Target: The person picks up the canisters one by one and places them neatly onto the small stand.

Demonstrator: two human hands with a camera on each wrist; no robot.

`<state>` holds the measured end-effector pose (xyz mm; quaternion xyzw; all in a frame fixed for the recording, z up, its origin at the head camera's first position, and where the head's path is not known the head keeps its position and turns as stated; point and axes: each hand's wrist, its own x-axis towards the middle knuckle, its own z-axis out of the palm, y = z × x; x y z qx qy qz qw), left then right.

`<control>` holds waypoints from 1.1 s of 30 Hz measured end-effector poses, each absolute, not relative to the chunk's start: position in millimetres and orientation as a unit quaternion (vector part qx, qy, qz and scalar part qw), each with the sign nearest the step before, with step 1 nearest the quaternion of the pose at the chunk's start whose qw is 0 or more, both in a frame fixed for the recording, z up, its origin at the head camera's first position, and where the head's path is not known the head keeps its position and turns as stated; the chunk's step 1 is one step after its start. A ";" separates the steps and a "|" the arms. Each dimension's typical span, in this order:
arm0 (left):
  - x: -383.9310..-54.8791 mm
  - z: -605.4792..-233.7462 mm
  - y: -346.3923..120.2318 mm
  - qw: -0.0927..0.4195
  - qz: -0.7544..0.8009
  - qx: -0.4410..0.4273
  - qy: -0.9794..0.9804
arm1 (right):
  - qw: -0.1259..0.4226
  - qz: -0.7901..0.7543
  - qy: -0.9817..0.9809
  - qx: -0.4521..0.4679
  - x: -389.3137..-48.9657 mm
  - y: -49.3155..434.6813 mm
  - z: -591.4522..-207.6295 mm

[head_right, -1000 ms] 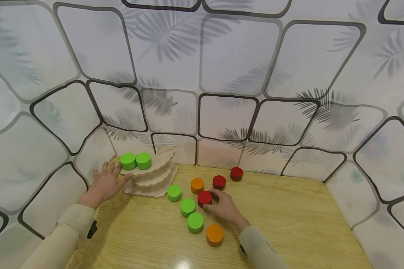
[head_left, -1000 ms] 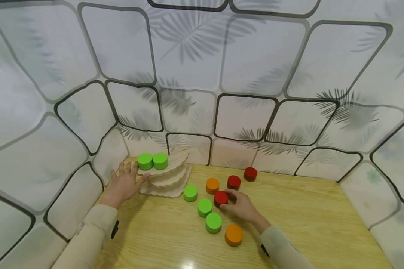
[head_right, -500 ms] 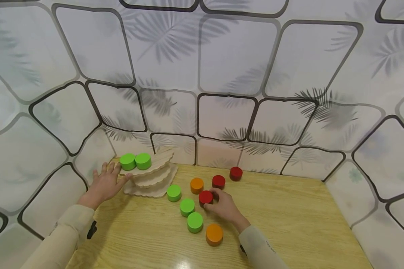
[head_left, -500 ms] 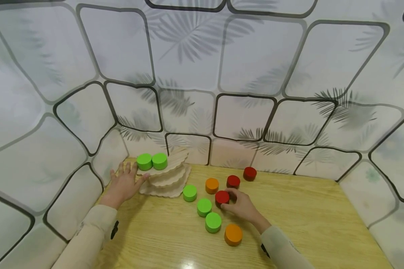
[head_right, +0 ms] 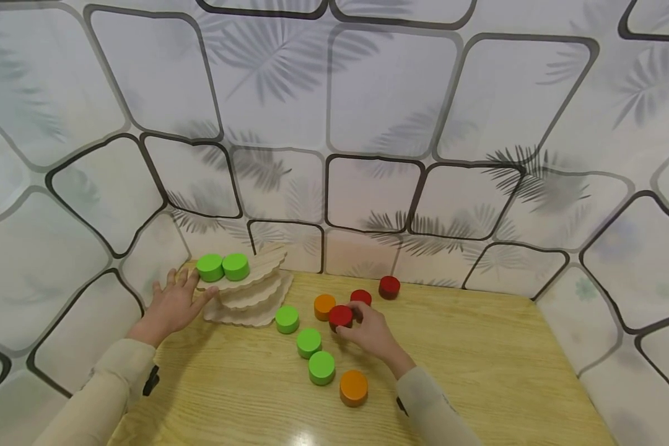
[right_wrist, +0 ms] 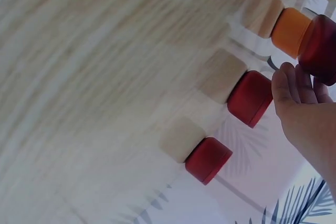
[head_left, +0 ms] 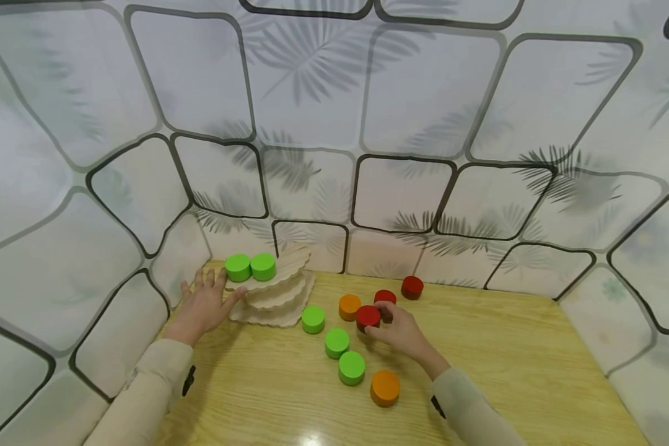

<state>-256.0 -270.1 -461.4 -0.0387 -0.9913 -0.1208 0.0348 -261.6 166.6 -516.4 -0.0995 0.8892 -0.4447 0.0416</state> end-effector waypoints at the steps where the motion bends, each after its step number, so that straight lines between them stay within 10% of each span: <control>1: -255.9 -461.1 -270.2 0.034 -0.121 -0.038 -0.991 | 0.041 -0.447 0.888 -0.100 -261.6 165.3 -515.1; 33: -255.6 -460.1 -272.0 0.024 -0.132 -0.037 -0.990 | 0.024 -0.474 0.867 -0.152 -284.1 96.3 -468.2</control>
